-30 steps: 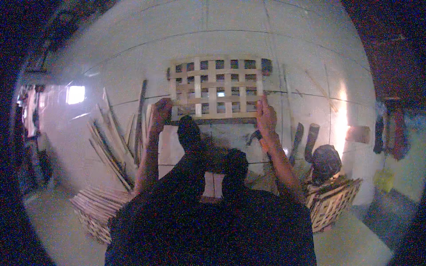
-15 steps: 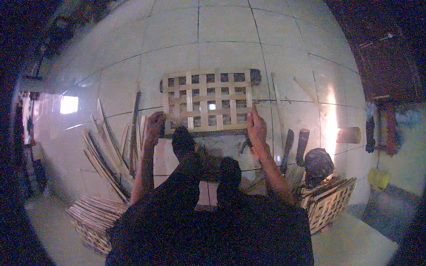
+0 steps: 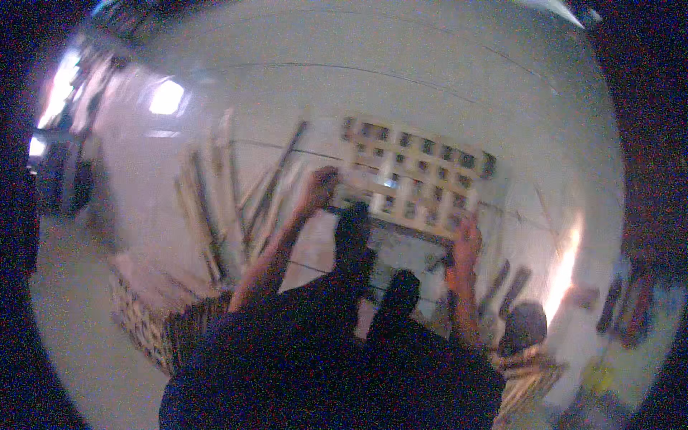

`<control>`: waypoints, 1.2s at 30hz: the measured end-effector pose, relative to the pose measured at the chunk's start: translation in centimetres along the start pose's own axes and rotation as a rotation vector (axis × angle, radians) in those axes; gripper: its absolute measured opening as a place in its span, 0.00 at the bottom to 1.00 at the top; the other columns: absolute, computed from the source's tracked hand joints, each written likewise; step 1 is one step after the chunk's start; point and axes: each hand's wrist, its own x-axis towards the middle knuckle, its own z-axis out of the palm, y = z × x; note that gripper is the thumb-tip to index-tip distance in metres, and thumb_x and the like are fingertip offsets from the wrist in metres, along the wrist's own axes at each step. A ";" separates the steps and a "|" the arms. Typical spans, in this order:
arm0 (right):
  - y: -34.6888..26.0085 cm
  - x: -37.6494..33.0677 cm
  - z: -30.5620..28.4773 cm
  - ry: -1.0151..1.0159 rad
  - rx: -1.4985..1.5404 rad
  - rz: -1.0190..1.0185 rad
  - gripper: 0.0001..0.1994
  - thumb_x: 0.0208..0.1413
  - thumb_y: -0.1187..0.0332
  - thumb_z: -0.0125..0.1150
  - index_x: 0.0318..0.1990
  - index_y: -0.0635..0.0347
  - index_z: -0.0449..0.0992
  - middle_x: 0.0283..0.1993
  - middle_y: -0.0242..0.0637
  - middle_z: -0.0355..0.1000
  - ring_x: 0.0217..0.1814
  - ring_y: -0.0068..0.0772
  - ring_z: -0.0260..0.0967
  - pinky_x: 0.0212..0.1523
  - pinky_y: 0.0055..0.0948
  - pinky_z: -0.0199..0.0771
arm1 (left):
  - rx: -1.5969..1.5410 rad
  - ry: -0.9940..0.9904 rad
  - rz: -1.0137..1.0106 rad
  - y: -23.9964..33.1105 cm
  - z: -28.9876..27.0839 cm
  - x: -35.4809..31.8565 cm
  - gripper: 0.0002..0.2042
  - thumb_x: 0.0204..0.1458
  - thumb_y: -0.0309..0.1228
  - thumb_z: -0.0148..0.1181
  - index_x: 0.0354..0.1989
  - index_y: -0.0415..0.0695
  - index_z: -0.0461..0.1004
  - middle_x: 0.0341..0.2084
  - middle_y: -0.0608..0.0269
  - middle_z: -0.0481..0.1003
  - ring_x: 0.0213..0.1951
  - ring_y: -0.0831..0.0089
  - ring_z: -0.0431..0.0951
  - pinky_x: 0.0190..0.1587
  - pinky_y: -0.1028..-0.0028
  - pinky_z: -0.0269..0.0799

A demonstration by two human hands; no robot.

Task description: The person sits on the floor and assembles a wooden lattice by inserting thin wooden strips into a frame. They use a hammer to tap the strips into place and occasionally adjust the frame's position.

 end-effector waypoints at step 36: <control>8.2 0.6 -3.5 0.179 -0.406 -0.223 0.19 0.63 0.62 0.47 0.57 0.63 0.67 0.50 0.51 0.67 0.50 0.46 0.68 0.48 0.36 0.69 | 0.565 0.489 -0.039 -7.2 -11.2 -4.7 0.11 0.48 0.36 0.58 0.33 0.41 0.74 0.35 0.50 0.73 0.38 0.51 0.74 0.40 0.60 0.69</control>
